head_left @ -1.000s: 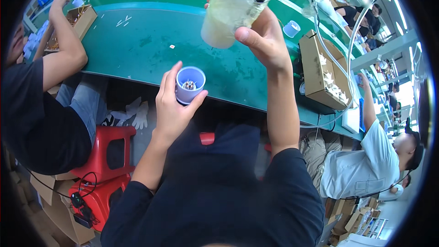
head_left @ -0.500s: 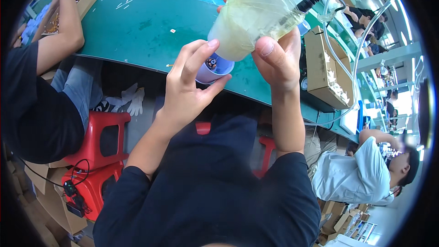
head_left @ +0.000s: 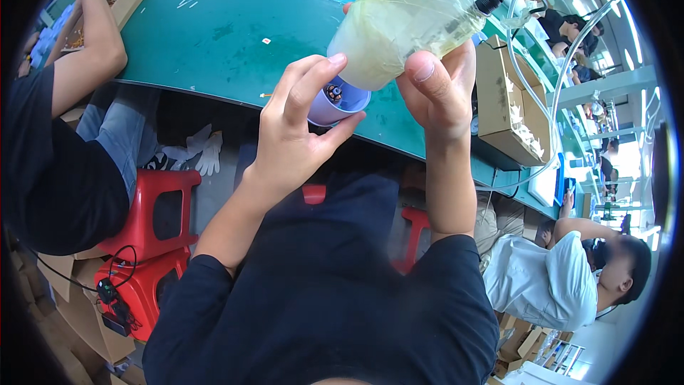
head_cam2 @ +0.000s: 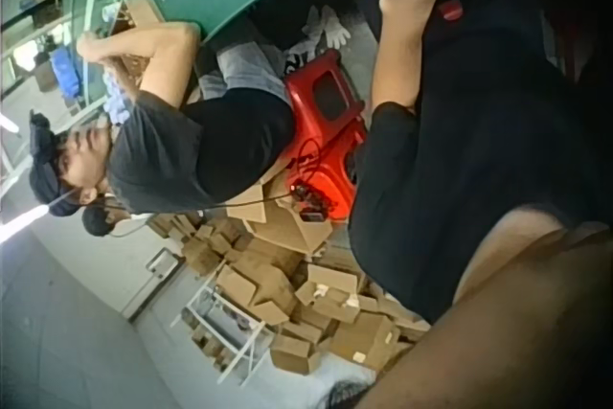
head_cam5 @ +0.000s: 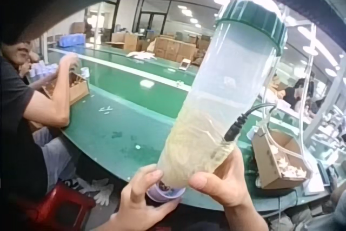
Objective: The person assembles small fans by applying liquid from a suspended dispenser into cylindrical housings and fitting fan impellers into the housings by hand.
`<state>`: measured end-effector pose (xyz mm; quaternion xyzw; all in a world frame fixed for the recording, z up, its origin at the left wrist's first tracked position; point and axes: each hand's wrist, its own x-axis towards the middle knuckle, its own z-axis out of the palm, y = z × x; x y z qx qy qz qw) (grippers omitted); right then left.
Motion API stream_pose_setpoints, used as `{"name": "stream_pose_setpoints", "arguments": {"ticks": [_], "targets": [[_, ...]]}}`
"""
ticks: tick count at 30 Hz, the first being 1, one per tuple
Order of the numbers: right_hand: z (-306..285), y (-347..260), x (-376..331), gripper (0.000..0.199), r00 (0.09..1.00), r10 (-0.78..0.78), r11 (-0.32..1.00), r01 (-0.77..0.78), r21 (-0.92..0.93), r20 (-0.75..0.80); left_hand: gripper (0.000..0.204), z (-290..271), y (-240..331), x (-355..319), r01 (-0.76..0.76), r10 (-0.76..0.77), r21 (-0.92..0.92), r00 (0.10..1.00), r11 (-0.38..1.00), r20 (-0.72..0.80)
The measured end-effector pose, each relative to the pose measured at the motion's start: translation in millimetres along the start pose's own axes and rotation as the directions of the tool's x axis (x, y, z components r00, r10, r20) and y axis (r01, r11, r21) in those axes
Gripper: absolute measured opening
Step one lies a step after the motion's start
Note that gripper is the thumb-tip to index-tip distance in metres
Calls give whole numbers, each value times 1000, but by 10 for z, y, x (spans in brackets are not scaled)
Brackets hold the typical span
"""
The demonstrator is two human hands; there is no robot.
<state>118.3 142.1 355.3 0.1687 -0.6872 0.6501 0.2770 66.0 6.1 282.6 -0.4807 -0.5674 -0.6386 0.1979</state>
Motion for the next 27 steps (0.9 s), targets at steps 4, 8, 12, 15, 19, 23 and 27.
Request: {"name": "stream_pose_setpoints", "arguments": {"ticks": [4,8,12,15,19,23,27], "targets": [[-13,-5,-11,78,1000,15,1000,-15,10,-4,75,4,5,6,-2,2,-11,1000,1000,-2],[-19,-3,-16,80,1000,18,1000,-18,14,0,74,6,9,11,-4,4,-18,1000,1000,-1],[-2,-12,-21,81,1000,20,1000,-20,17,-13,74,9,10,14,-11,11,-14,1000,1000,-7],[1,-7,-26,80,1000,11,1000,-11,16,-14,74,9,19,12,-3,3,-12,1000,1000,-6],[1,-6,-30,80,1000,1,1000,-1,10,-8,74,11,27,4,-2,2,-6,1000,1000,-7],[16,0,-47,79,1000,-3,1000,3,22,-23,74,8,29,2,1,-1,2,1000,1000,-4],[12,0,-56,77,1000,0,999,1,40,-28,74,21,31,2,-1,1,12,1000,1000,-4]]}}
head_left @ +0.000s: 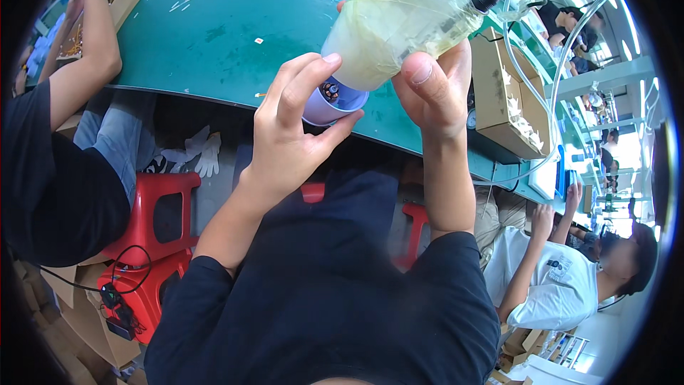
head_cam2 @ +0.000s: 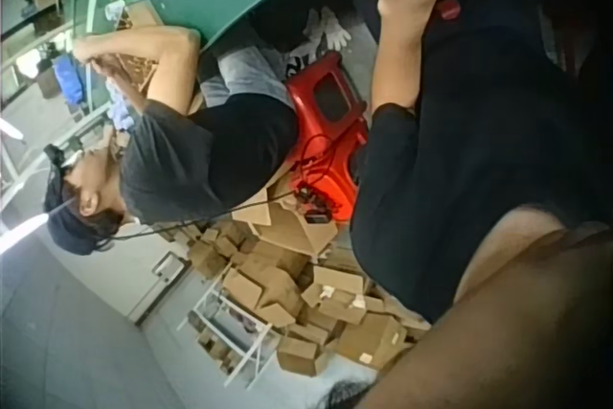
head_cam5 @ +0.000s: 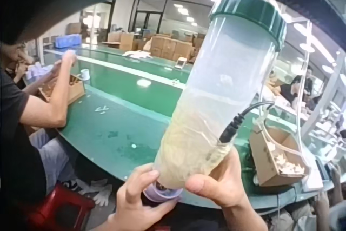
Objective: The person assembles small fans by applying liquid from a suspended dispenser into cylindrical housings and fitting fan impellers into the housings by hand.
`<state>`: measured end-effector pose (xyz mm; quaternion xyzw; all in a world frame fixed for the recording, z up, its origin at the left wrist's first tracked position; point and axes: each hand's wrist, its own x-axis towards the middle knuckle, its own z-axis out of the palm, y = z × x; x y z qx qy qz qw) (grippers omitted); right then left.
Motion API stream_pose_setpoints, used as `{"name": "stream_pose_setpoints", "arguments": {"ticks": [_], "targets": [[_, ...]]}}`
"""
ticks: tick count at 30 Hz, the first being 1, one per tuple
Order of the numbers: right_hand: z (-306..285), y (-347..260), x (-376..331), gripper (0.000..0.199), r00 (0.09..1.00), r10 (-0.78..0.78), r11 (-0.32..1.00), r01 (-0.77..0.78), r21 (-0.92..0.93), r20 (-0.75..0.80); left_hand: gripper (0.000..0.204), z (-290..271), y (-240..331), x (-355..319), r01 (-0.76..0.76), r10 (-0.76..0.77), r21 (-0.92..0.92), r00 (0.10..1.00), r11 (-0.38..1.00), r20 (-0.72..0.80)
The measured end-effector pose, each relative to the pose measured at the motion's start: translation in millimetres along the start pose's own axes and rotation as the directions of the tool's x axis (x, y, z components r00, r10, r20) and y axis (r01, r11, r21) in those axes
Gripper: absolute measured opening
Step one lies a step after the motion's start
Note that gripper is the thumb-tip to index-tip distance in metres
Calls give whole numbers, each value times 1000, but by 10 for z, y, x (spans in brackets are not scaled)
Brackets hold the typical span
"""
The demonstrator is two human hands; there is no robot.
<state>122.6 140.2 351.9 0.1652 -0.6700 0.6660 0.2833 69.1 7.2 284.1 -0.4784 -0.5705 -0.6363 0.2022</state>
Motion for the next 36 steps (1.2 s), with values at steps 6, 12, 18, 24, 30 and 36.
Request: {"name": "stream_pose_setpoints", "arguments": {"ticks": [6,12,18,24,30,36], "targets": [[-54,-7,-43,76,999,21,1000,-20,15,-36,74,6,-9,-11,2,-3,18,1000,1000,30],[-141,-58,-62,60,978,-126,991,116,-64,-165,76,78,-93,-232,202,-201,-25,979,979,29],[-784,-541,-302,21,985,-125,-18,-123,-992,-120,82,26,-25,-602,253,-249,-7,956,967,158],[-1671,-881,-340,25,568,353,-653,-419,-631,-743,79,234,108,-792,218,-148,-157,919,963,366],[-2275,-929,-576,37,501,408,-640,-439,-631,-763,76,265,189,-852,254,-144,-201,886,946,442],[-2361,-927,-560,42,331,439,-633,-545,-549,-835,75,257,204,-867,206,-100,-180,876,962,472]]}}
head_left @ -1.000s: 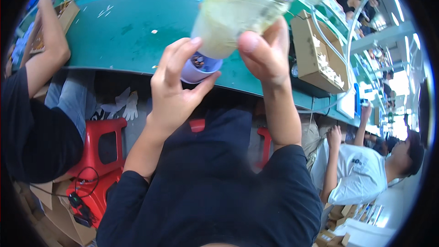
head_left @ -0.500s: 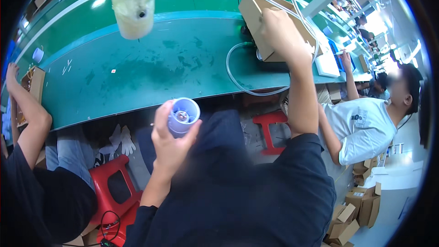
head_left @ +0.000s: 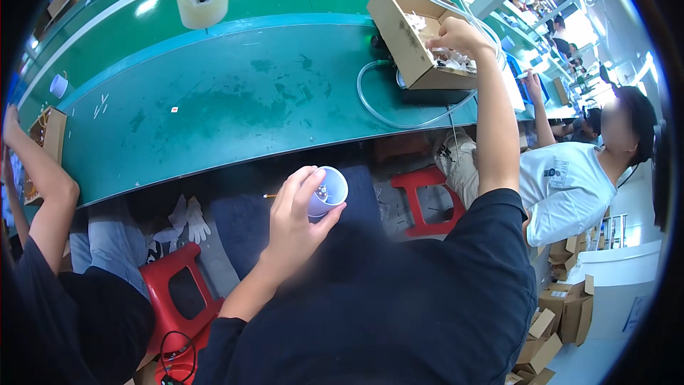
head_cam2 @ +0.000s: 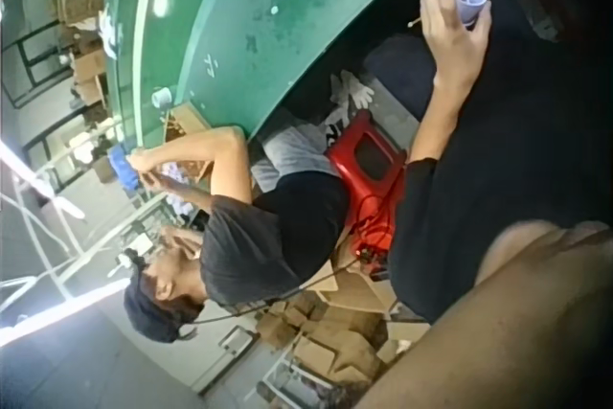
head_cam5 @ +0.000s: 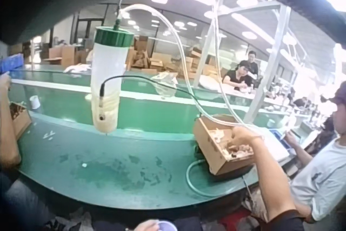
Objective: The person assembles small fans by applying liquid from a suspended dispenser into cylindrical housings and fitting fan impellers into the housings by hand.
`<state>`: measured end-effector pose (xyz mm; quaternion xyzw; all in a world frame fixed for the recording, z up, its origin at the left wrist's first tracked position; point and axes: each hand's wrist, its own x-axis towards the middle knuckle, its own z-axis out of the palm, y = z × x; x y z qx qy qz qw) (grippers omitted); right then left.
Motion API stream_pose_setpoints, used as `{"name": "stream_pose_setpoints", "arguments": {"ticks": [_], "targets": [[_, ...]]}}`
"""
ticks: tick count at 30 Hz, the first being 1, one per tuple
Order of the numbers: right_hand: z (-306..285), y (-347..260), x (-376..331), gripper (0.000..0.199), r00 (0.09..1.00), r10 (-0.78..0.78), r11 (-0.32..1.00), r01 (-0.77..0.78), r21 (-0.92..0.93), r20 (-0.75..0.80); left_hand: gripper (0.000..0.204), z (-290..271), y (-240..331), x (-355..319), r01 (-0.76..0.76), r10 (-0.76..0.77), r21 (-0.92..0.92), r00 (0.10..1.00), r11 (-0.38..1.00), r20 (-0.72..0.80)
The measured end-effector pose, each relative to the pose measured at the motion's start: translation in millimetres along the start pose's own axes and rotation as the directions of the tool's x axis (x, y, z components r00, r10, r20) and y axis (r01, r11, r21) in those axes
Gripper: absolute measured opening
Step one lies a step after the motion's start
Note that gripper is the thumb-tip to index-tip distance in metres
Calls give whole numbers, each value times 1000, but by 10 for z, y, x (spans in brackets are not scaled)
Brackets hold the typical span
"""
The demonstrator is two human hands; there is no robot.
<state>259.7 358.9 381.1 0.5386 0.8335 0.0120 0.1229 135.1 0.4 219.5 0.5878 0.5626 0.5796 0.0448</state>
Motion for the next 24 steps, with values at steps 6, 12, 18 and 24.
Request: {"name": "stream_pose_setpoints", "arguments": {"ticks": [6,12,18,24], "targets": [[75,102,41,45,983,-94,994,102,48,-158,74,40,27,0,-12,12,3,1000,1000,18],[205,184,-181,44,821,-277,462,569,681,-498,74,91,73,20,-22,22,-9,998,1000,66],[109,-94,-737,45,680,-591,228,658,718,-435,76,119,134,138,-70,70,-5,993,998,90],[32,-684,-1362,42,450,-797,237,847,477,-403,76,138,29,281,-7,4,-41,996,999,-87]]}}
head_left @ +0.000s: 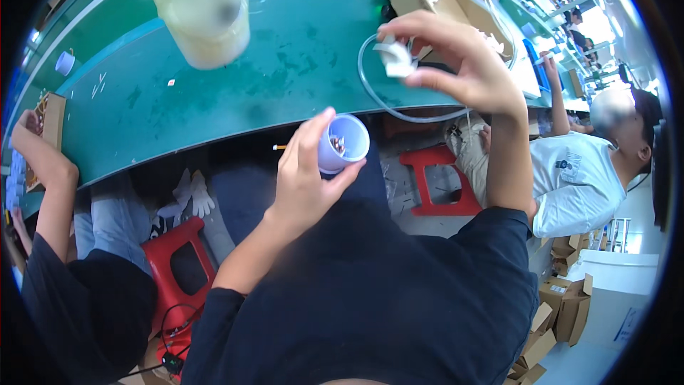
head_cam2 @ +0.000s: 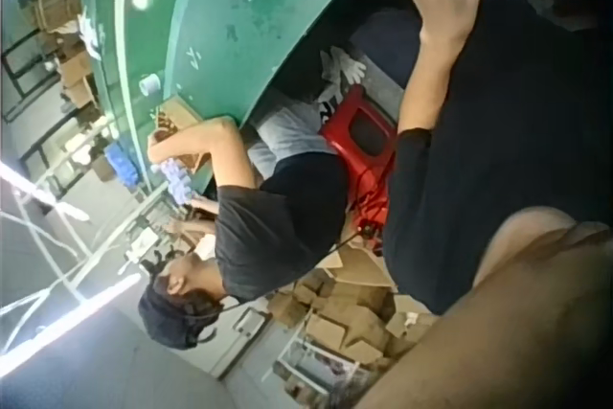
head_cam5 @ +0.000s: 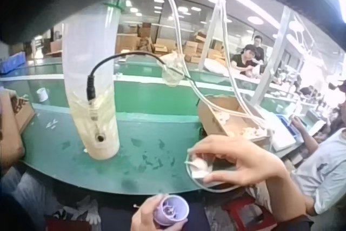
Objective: The person assembles small fans by applying liquid from a suspended dispenser into cylindrical housings and fitting fan impellers into the housings by hand.
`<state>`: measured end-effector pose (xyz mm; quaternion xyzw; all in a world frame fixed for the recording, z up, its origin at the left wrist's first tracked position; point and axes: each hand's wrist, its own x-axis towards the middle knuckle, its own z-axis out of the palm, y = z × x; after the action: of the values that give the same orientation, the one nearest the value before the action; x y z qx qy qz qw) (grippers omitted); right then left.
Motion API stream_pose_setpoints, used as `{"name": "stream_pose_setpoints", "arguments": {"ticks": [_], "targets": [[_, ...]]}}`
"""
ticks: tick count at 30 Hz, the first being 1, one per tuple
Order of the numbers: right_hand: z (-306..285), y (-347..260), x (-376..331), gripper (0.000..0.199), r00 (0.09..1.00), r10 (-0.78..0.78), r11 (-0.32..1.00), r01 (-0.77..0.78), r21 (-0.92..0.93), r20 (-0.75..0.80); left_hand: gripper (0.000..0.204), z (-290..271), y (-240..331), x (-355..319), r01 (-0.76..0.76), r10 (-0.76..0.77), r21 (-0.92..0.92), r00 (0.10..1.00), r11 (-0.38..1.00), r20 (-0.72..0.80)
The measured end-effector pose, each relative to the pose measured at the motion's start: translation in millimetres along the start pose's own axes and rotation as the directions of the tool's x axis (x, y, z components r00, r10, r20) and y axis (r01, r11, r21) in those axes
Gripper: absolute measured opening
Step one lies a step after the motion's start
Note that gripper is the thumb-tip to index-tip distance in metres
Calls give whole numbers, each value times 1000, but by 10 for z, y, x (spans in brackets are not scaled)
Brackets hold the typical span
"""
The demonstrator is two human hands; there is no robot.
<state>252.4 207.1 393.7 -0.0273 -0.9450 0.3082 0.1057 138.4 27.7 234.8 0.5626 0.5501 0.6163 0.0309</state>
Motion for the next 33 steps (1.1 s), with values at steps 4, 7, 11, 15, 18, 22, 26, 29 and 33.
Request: {"name": "stream_pose_setpoints", "arguments": {"ticks": [4,7,11,15,18,22,26,29,33], "targets": [[395,-160,34,44,978,-170,974,185,-128,120,84,-28,-37,58,56,-63,-81,994,995,-88],[519,-204,34,45,968,-199,958,225,-179,150,89,-74,-17,102,31,-32,-17,999,999,-38],[577,-232,68,47,962,-183,928,237,-289,202,92,-97,13,103,26,-26,6,999,1000,-25],[598,-254,89,46,956,-159,920,234,-316,245,93,-97,19,108,12,-12,-20,999,1000,-43],[622,-249,89,47,953,-161,919,240,-313,257,93,-106,1,109,-6,5,-25,999,1000,-38],[658,-225,66,43,966,-210,899,251,-360,150,94,-108,-27,97,-32,32,-3,999,999,-11],[622,-235,52,33,967,-196,915,240,-324,162,94,-108,-28,97,-56,57,42,998,998,-3],[677,-238,52,24,965,-176,894,240,-379,194,94,-108,-16,114,-80,80,69,997,994,4],[705,-201,49,18,969,-174,860,236,-453,175,94,-100,-18,124,-110,111,54,994,992,-1]]}}
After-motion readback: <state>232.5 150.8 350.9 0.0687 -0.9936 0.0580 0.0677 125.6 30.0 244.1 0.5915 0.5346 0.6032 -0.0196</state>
